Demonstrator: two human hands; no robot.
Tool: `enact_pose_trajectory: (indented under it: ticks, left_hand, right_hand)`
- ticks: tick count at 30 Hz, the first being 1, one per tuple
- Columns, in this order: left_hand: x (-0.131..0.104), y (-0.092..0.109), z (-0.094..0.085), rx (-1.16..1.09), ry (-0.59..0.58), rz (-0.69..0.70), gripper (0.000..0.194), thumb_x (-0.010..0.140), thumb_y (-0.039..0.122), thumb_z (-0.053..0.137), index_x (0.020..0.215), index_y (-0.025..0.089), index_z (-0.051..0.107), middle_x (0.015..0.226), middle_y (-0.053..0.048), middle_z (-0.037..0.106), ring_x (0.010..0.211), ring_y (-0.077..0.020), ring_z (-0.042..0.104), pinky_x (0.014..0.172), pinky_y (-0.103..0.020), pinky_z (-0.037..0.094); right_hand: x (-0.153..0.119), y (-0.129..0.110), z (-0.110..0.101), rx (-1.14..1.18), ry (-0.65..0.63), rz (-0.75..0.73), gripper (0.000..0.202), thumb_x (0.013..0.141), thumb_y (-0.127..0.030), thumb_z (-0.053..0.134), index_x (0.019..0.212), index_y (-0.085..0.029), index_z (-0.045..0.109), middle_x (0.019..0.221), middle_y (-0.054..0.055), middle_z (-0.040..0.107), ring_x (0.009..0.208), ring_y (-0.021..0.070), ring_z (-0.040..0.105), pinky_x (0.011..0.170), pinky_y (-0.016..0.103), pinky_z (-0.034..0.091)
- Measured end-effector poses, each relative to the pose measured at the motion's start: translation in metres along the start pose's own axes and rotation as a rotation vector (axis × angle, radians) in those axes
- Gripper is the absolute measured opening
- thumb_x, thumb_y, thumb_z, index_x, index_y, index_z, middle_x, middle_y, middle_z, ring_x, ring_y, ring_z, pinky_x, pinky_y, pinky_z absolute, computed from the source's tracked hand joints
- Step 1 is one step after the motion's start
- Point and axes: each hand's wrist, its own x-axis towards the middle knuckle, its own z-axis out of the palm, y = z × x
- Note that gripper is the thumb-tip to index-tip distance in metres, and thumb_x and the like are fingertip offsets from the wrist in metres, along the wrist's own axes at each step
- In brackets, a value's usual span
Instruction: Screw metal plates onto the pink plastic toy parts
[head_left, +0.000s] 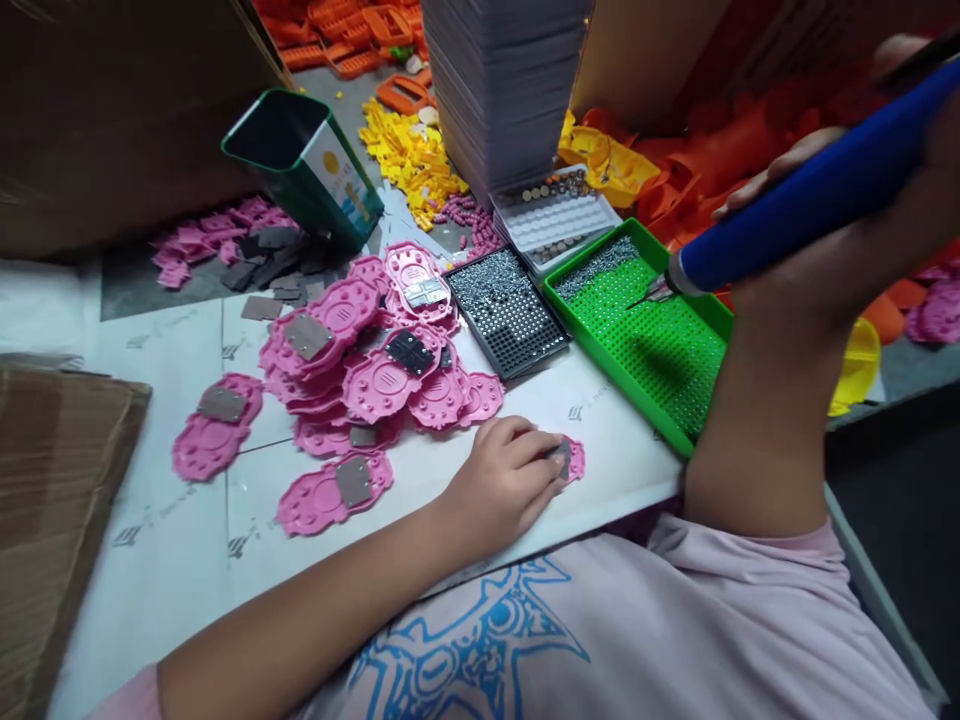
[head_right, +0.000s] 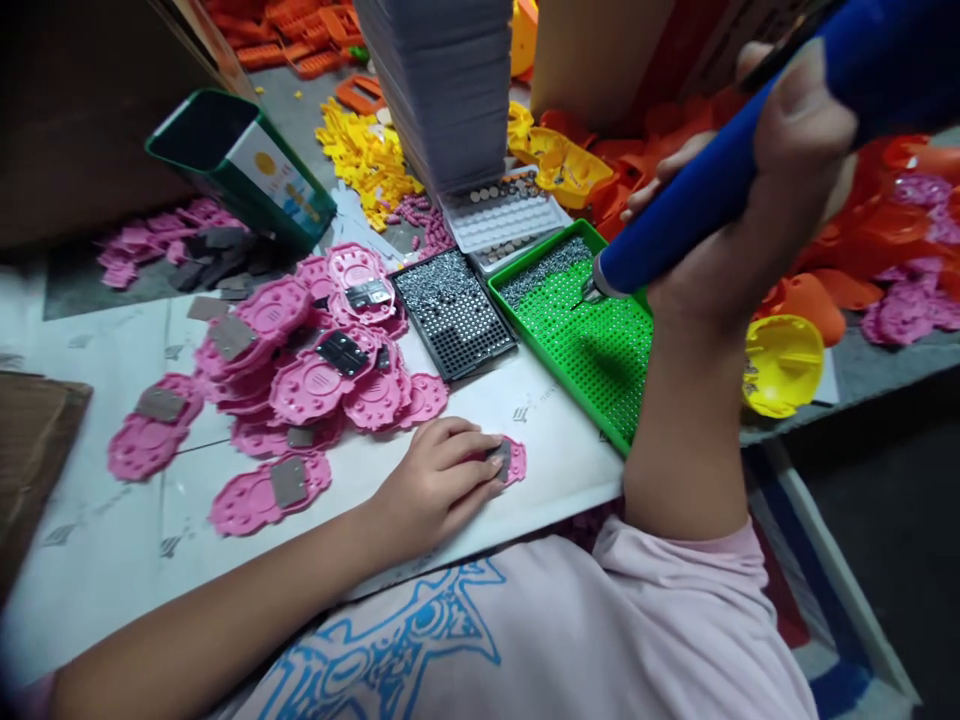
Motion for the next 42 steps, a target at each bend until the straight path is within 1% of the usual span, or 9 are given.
enact_pose_trajectory:
  ticks: [2, 4, 5, 9, 17, 23, 34, 39, 42]
  left_hand:
    - [0.000, 0.000, 0.000, 0.000, 0.001, -0.002, 0.008, 0.084, 0.022, 0.061, 0.088, 0.017, 0.066, 0.102, -0.005, 0.068, 0.092, -0.0196, 0.051, 0.080, -0.037, 0.044]
    - [0.000, 0.000, -0.001, 0.001, 0.005, 0.001, 0.007, 0.084, 0.022, 0.061, 0.087, 0.017, 0.066, 0.102, -0.005, 0.068, 0.092, -0.0196, 0.051, 0.080, -0.037, 0.043]
    - [0.001, -0.001, -0.001, 0.001, 0.007, 0.002, 0.007, 0.084, 0.022, 0.061, 0.087, 0.017, 0.066, 0.102, -0.004, 0.068, 0.092, -0.0196, 0.051, 0.080, -0.037, 0.043]
    - [0.001, -0.001, -0.001, -0.004, -0.005, -0.002, 0.008, 0.084, 0.022, 0.061, 0.088, 0.017, 0.066, 0.103, -0.004, 0.068, 0.092, -0.0201, 0.051, 0.081, -0.038, 0.043]
    - [0.001, 0.000, 0.001, -0.014, 0.029, -0.001, 0.006, 0.084, 0.019, 0.061, 0.085, 0.016, 0.065, 0.101, -0.004, 0.069, 0.089, -0.0190, 0.051, 0.079, -0.036, 0.043]
    - [0.002, 0.000, 0.001, -0.013, 0.037, 0.002, 0.006, 0.084, 0.018, 0.060, 0.085, 0.016, 0.065, 0.100, -0.004, 0.069, 0.089, -0.0186, 0.051, 0.078, -0.036, 0.043]
    - [0.002, 0.000, 0.001, -0.003, 0.019, -0.004, 0.010, 0.087, 0.021, 0.057, 0.084, 0.016, 0.066, 0.099, -0.005, 0.069, 0.087, -0.0190, 0.052, 0.078, -0.036, 0.042]
    - [0.002, 0.000, 0.000, -0.002, 0.009, -0.004, 0.011, 0.087, 0.021, 0.056, 0.084, 0.016, 0.066, 0.099, -0.005, 0.068, 0.089, -0.0182, 0.052, 0.078, -0.035, 0.042]
    - [0.001, 0.000, 0.000, -0.009, 0.004, -0.006, 0.011, 0.087, 0.021, 0.056, 0.085, 0.016, 0.066, 0.099, -0.005, 0.068, 0.089, -0.0180, 0.051, 0.079, -0.035, 0.042]
  right_hand:
    - [0.001, 0.009, 0.001, -0.030, -0.021, -0.106, 0.036, 0.076, -0.044, 0.048, 0.093, -0.012, 0.051, 0.077, -0.001, 0.055, 0.054, 0.0096, 0.053, 0.044, 0.025, 0.043]
    - [0.000, 0.015, 0.001, -0.041, -0.028, -0.064, 0.039, 0.073, -0.046, 0.050, 0.093, -0.012, 0.053, 0.060, -0.004, 0.047, 0.053, 0.0112, 0.053, 0.042, 0.024, 0.042]
    - [0.000, 0.017, 0.001, -0.047, -0.035, -0.032, 0.041, 0.072, -0.047, 0.051, 0.094, -0.012, 0.053, 0.057, -0.004, 0.046, 0.052, 0.0115, 0.053, 0.043, 0.024, 0.043]
    - [-0.001, 0.023, 0.002, -0.105, -0.052, 0.090, 0.052, 0.067, -0.050, 0.051, 0.100, -0.010, 0.051, 0.058, -0.002, 0.049, 0.050, 0.0127, 0.051, 0.043, 0.025, 0.043]
    - [0.000, 0.026, 0.000, -0.113, -0.079, 0.120, 0.054, 0.064, -0.052, 0.052, 0.098, -0.010, 0.051, 0.058, 0.000, 0.049, 0.049, 0.0145, 0.050, 0.044, 0.027, 0.044]
    - [-0.004, 0.028, -0.001, -0.103, -0.137, 0.084, 0.043, 0.070, -0.050, 0.048, 0.089, -0.012, 0.049, 0.058, 0.000, 0.049, 0.050, 0.0126, 0.051, 0.046, 0.026, 0.045]
    - [-0.006, 0.025, 0.002, -0.116, -0.167, 0.070, 0.046, 0.069, -0.049, 0.047, 0.095, -0.011, 0.048, 0.057, -0.001, 0.048, 0.047, 0.0135, 0.049, 0.041, 0.025, 0.040]
    - [-0.005, 0.023, 0.001, -0.115, -0.133, 0.054, 0.048, 0.069, -0.051, 0.048, 0.097, -0.012, 0.049, 0.057, -0.002, 0.047, 0.049, 0.0114, 0.049, 0.042, 0.024, 0.040]
    - [-0.004, 0.024, -0.002, -0.112, -0.147, 0.039, 0.045, 0.076, -0.051, 0.042, 0.099, -0.013, 0.050, 0.058, -0.002, 0.046, 0.050, 0.0103, 0.049, 0.042, 0.022, 0.040]
